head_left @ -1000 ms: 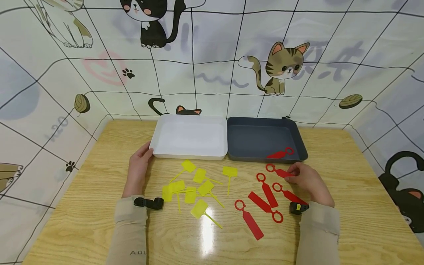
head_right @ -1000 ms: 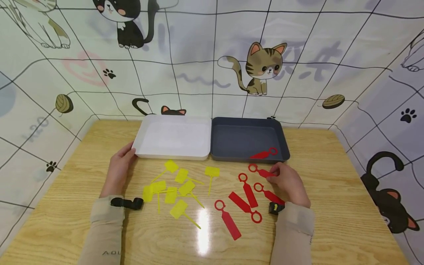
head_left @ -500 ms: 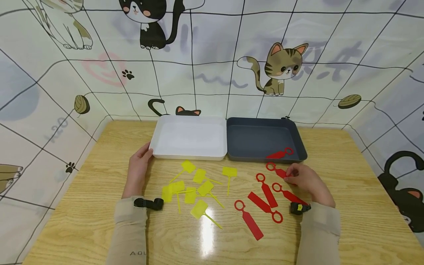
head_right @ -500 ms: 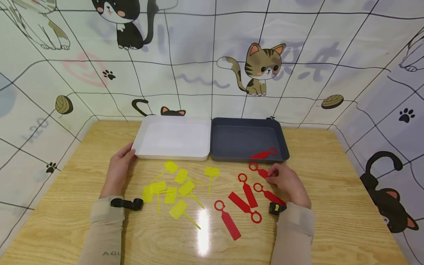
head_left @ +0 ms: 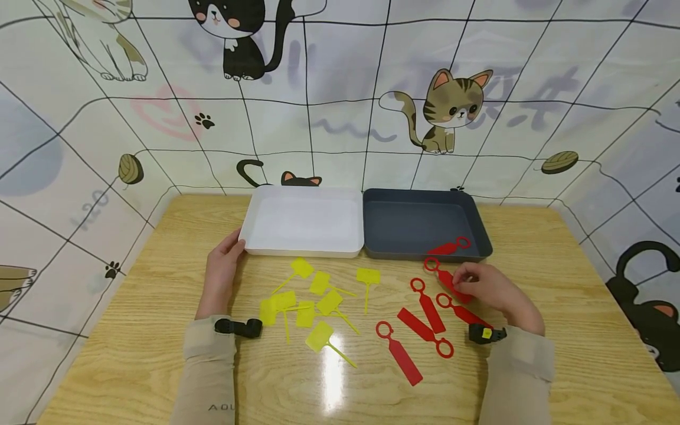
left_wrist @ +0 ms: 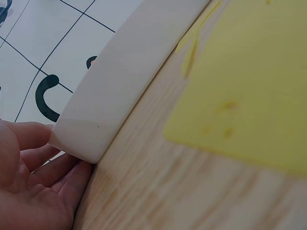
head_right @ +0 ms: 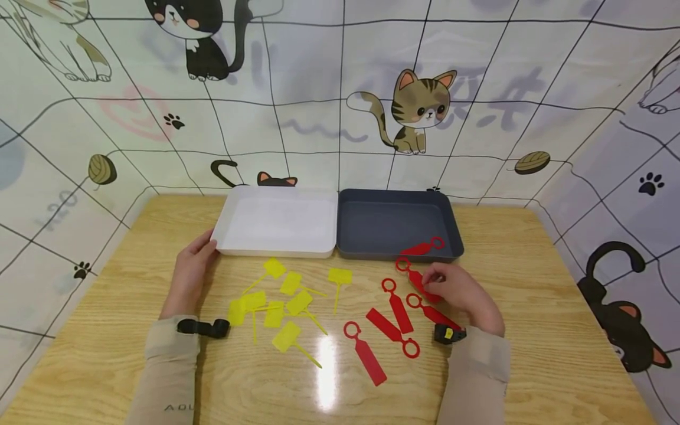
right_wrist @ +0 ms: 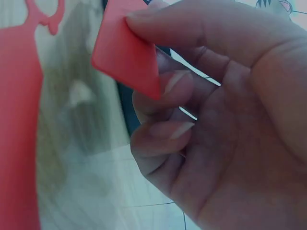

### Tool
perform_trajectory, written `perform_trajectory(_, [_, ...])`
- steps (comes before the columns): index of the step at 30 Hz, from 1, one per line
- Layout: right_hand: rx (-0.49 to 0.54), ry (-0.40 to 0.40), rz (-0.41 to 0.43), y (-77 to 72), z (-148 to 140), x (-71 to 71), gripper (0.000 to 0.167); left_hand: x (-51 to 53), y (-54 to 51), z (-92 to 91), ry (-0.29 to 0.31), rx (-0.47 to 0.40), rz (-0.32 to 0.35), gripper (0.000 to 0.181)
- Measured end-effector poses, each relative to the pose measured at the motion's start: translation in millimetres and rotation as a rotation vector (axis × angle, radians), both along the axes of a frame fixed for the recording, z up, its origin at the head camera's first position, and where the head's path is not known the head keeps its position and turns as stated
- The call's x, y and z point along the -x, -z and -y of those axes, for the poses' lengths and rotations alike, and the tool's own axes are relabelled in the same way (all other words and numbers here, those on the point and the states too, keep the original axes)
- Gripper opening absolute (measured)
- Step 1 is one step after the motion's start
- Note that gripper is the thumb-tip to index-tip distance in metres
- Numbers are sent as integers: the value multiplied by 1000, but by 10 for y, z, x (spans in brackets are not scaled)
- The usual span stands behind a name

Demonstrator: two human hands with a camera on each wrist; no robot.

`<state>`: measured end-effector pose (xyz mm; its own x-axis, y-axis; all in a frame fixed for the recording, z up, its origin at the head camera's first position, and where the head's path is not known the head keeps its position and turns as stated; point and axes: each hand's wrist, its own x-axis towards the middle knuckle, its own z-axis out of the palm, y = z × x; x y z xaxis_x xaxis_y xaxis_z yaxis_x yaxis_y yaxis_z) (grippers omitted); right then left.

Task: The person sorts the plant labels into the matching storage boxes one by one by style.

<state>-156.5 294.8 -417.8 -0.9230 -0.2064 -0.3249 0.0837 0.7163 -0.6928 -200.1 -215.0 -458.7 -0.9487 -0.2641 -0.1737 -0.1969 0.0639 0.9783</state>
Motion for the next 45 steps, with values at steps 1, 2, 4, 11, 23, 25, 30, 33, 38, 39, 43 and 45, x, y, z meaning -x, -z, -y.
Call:
perform_trajectory(1, [0, -4, -2, -13, 1, -3, 11, -1, 1, 0, -3, 1, 1, 46])
perform_trajectory(2, [0, -8, -2, -26, 2, -4, 10, 2, 4, 4, -3, 2, 1, 46])
perform_trajectory(4, [7, -20, -5, -59, 11, -7, 10, 2, 3, 2, -3, 7, 0, 45])
perform_trajectory(11, [26, -43, -2, -179, 65, -32, 10, 11, 14, 6, -2, -5, -20, 45])
perform_trajectory(23, [19, 8, -140, -184, 109, -21, 21, 10, 27, 3, -2, -26, -27, 44])
perform_trajectory(25, [13, 41, -192, -167, 132, 2, 25, 8, 29, 4, -3, -22, -21, 44])
perform_trajectory(30, [38, 159, -297, -124, 227, 46, 34, 14, 29, 5, 3, -7, -19, 44])
perform_trajectory(33, [46, 221, -343, -84, 285, 75, 37, 18, 29, 4, 5, -1, -16, 44])
perform_trajectory(38, [89, 306, -389, -26, 386, 117, 35, 18, 28, 4, 1, 0, -11, 44])
perform_trajectory(39, [104, 315, -394, -19, 406, 123, 35, 18, 27, 4, 0, 1, -10, 44])
perform_trajectory(43, [154, 362, -387, 19, 473, 139, 34, 17, 23, 2, -3, 0, -9, 45])
perform_trajectory(45, [180, 382, -364, 35, 493, 145, 35, 16, 21, -1, -2, -10, -18, 45])
